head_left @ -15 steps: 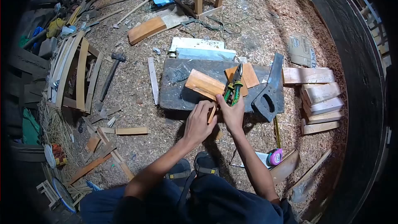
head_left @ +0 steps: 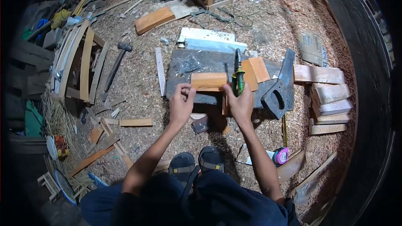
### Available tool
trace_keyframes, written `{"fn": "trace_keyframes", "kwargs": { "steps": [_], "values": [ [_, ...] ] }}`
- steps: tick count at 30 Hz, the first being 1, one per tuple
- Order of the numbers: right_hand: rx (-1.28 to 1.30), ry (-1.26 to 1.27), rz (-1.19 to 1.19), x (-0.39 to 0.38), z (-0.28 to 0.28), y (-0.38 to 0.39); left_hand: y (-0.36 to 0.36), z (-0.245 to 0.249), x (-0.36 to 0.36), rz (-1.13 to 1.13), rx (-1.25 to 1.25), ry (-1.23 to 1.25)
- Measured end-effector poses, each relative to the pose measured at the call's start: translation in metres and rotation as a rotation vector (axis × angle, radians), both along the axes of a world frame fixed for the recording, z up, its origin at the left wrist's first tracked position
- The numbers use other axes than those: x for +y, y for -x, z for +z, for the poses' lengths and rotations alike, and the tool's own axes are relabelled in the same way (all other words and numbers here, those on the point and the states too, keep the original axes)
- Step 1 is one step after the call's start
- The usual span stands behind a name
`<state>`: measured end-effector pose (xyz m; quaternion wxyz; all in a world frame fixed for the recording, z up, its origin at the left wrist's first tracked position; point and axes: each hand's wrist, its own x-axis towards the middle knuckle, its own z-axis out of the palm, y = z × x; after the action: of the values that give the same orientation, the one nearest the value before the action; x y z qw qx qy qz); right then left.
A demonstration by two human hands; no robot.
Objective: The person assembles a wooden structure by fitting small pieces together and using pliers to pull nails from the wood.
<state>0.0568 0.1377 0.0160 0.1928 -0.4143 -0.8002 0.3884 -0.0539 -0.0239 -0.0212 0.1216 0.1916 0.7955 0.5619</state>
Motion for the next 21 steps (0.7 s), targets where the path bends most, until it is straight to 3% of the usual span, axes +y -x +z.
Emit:
{"fn": "trace_keyframes", "kwargs": {
  "steps": [5, 7, 10, 14, 16, 19, 21],
  "values": [
    [-0.275, -0.116, 0.061, 0.002, 0.017, -0.001, -0.002, 0.006, -0.021, 0.017, 0.048, 0.139],
    [-0.342, -0.285, 0.147, 0.008, 0.015, -0.003, 0.0, 0.006, -0.034, -0.005, 0.171, 0.182],
    [-0.5, -0.417, 0.21, 0.008, 0.025, 0.0, -0.001, 0.011, -0.058, 0.032, 0.138, 0.229],
    [-0.298, -0.756, 0.239, -0.021, 0.04, 0.022, -0.001, 0.015, -0.098, 0.079, 0.193, 0.279],
    [-0.265, -0.554, 0.479, -0.049, 0.056, 0.043, -0.001, 0.033, -0.12, 0.127, 0.135, 0.318],
    [-0.077, -0.542, 0.799, -0.094, 0.058, 0.074, 0.0, 0.048, -0.164, 0.232, 0.182, 0.357],
    [-0.064, -0.52, 0.981, -0.121, 0.06, 0.097, -0.001, 0.069, -0.197, 0.184, 0.124, 0.477]
  ]
}}
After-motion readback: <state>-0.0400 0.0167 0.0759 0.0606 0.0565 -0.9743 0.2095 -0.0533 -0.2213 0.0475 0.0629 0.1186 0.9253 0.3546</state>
